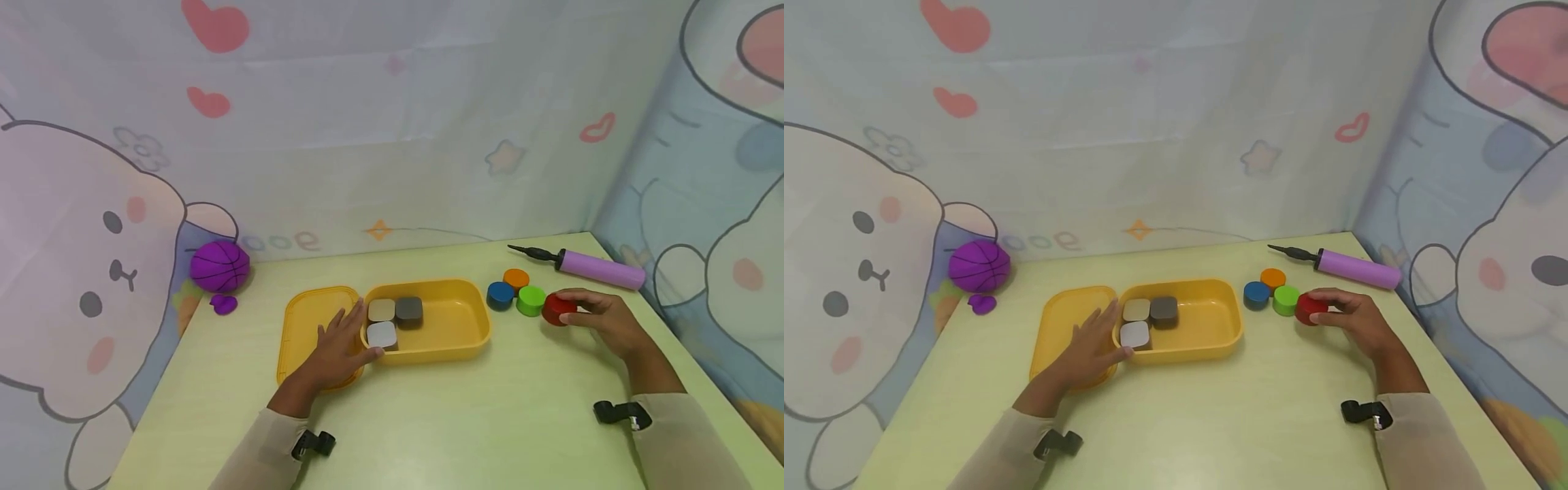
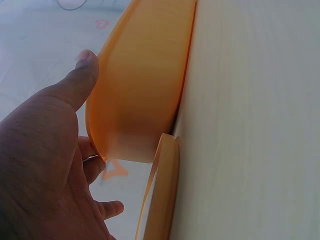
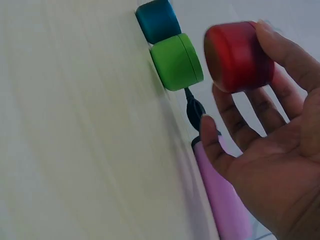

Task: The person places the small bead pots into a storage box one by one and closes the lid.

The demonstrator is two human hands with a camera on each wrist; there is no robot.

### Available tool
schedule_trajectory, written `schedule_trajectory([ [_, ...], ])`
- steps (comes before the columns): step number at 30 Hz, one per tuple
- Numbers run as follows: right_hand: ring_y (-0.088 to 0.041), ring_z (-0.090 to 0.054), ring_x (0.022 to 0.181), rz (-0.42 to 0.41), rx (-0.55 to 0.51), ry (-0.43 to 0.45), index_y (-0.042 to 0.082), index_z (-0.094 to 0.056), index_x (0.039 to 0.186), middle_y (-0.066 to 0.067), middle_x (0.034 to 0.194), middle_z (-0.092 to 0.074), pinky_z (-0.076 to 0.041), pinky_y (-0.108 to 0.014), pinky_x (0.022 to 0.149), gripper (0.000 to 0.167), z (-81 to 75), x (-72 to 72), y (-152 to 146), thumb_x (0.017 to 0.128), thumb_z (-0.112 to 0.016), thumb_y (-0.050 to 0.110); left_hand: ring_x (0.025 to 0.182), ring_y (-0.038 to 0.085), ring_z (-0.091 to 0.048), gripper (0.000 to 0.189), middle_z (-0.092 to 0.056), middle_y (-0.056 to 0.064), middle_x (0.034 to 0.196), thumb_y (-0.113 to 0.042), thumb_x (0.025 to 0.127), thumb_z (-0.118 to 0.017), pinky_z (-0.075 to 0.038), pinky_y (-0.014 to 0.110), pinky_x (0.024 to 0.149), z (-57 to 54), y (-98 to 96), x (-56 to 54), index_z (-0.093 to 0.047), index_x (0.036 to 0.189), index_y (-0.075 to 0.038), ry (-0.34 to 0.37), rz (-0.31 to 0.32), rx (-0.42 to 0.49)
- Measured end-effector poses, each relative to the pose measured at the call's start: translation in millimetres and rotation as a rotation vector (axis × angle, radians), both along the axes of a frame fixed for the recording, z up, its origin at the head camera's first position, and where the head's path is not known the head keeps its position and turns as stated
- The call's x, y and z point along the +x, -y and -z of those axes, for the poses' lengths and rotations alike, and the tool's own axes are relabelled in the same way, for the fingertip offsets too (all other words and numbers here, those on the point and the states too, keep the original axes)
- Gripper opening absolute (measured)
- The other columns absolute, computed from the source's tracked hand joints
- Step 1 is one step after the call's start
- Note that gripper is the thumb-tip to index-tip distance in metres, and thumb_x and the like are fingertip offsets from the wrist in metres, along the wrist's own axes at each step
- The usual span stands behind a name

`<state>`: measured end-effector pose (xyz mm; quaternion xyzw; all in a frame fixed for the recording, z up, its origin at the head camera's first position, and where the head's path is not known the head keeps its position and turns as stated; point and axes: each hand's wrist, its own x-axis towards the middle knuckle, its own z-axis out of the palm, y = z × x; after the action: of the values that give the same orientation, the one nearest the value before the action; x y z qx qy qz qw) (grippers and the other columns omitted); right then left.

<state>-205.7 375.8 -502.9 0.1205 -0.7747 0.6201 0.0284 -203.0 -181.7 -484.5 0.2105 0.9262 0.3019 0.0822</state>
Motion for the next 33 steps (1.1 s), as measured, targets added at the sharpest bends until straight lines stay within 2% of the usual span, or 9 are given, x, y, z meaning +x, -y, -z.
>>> schedule_trajectory([
  [4,0.000,-0.073,0.113,0.027,-0.070,-0.040,0.000,-0.074,0.137,0.019,0.131,-0.076,-0.061,-0.016,0.088,0.039,-11.0,-2.0,6.7,0.099,-0.076,-0.005,0.172,0.045,0.001,0.103,-0.001,-0.004,0.186,-0.063,0.105,-0.065,0.010,0.088,0.123,-1.1,-0.4,-0.6,-0.004,0.178,-0.024,0.002,0.013,0.005],
  [8,-0.002,-0.071,0.117,0.006,-0.100,-0.086,-0.005,-0.071,0.139,0.016,0.135,-0.074,-0.063,-0.017,0.089,0.041,-19.8,-4.0,15.7,0.098,-0.074,-0.009,0.172,0.045,0.001,0.102,-0.001,-0.004,0.186,-0.061,0.105,-0.065,0.010,0.087,0.123,-1.1,-1.6,-1.3,-0.004,0.178,-0.024,-0.001,0.011,0.005],
  [15,-0.003,-0.069,0.118,-0.008,-0.065,-0.125,-0.001,-0.073,0.138,0.016,0.134,-0.074,-0.062,-0.016,0.090,0.041,-28.5,-7.2,35.8,0.098,-0.076,-0.008,0.172,0.047,0.000,0.102,-0.002,-0.002,0.186,-0.062,0.105,-0.065,0.010,0.088,0.123,-0.1,-2.9,-1.6,-0.005,0.178,-0.024,-0.004,0.009,0.003],
  [21,0.001,-0.067,0.121,0.060,-0.031,-0.167,-0.004,-0.073,0.138,0.020,0.135,-0.073,-0.058,-0.012,0.087,0.041,-34.5,-14.6,58.7,0.097,-0.079,-0.003,0.172,0.047,0.001,0.102,-0.002,-0.002,0.186,-0.061,0.105,-0.066,0.011,0.088,0.123,-1.9,-2.0,-0.2,-0.005,0.178,-0.024,-0.001,0.008,0.010],
  [25,0.003,-0.065,0.124,0.081,0.005,-0.184,-0.005,-0.073,0.137,0.025,0.134,-0.072,-0.056,-0.014,0.087,0.041,-36.9,-19.4,76.6,0.097,-0.081,0.000,0.172,0.046,0.001,0.102,-0.001,-0.004,0.186,-0.062,0.105,-0.066,0.010,0.087,0.123,-1.2,-1.0,-0.4,-0.004,0.178,-0.024,0.001,0.007,0.005],
  [29,0.006,-0.063,0.125,0.087,0.081,-0.157,0.004,-0.076,0.136,0.029,0.134,-0.072,-0.053,-0.019,0.090,0.040,-36.4,-23.4,94.9,0.097,-0.084,0.011,0.172,0.046,0.001,0.103,0.000,-0.005,0.186,-0.063,0.104,-0.066,0.009,0.087,0.123,0.5,0.2,-0.6,-0.005,0.178,-0.025,0.004,-0.001,-0.004],
  [33,0.004,-0.063,0.125,0.063,0.132,-0.126,0.011,-0.078,0.136,0.017,0.139,-0.075,-0.053,-0.027,0.096,0.042,-36.2,-25.8,113.7,0.096,-0.088,0.020,0.172,0.045,0.000,0.103,0.000,-0.007,0.186,-0.063,0.104,-0.066,0.009,0.087,0.124,0.9,1.2,-0.7,-0.004,0.177,-0.027,0.000,-0.002,-0.009],
])
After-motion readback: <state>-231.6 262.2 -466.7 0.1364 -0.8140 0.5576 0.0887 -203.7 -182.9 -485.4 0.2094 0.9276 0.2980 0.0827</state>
